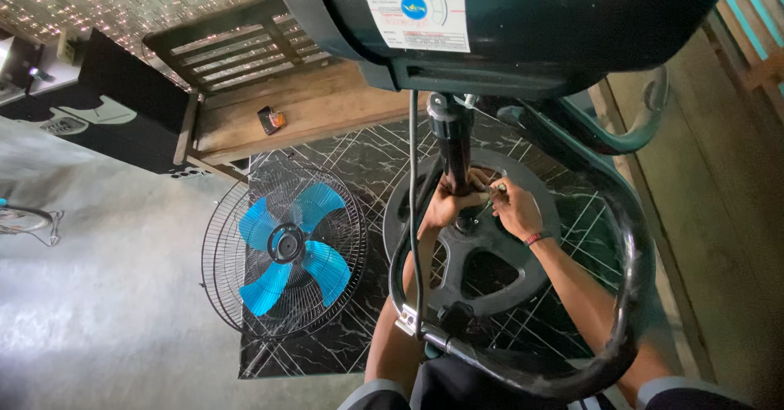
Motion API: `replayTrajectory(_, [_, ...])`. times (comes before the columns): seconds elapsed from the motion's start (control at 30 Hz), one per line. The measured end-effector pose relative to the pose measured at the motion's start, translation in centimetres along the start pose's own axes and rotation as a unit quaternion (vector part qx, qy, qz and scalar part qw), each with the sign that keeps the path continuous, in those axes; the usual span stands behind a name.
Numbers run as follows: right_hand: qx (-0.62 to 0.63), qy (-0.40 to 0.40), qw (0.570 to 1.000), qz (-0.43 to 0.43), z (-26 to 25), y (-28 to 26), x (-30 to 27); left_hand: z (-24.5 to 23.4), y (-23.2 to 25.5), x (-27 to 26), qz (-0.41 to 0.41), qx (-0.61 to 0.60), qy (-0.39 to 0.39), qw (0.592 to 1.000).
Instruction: The person uses a screwdriver to tighten a bolt on the central pole of a standing fan. After securing the bolt, the person lifts the fan motor housing and places it onto the fan stand.
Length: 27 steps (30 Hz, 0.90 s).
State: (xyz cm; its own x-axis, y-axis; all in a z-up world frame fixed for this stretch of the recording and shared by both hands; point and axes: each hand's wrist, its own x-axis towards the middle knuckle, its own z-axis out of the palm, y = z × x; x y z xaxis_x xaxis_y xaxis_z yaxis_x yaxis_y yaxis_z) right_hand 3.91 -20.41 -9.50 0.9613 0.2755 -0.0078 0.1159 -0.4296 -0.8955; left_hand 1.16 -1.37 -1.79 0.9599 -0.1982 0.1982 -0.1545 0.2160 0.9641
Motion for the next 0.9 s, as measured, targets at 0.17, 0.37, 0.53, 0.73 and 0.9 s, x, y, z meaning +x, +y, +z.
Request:
replayTrajectory(0.17, [-0.002, -0.008, 1.000, 0.023, -0.3, -0.9, -0.1, 0.1, 0.6, -0.2, -0.014, -0.013, 0.011, 1.000])
replayTrajectory(0.37, [-0.006, -0.010, 1.000, -0.001, 0.0, -0.9, -0.3, 0.5, 1.2, -0.4, -0.009, -0.012, 0.024, 1.000])
replayTrajectory(0.53, [-0.135, -0.007, 0.979, -0.153, 0.5, -0.3, 0.5, 0.4, 1.0, -0.4, 0.015, 0.019, 0.025, 0.999])
replayTrajectory(0.73, [-0.065, -0.065, 0.969, -0.231, 0.3, -2.0, 0.3, -0.1, 0.4, -0.4, -0.024, 0.026, 0.013, 0.999])
replayTrajectory(0.9, [-0.052, -0.119, 0.967, -0.220, 0.3, -3.6, 0.1, 0.1, 0.2, -0.4, 0.046, 0.010, 0.005, 0.999])
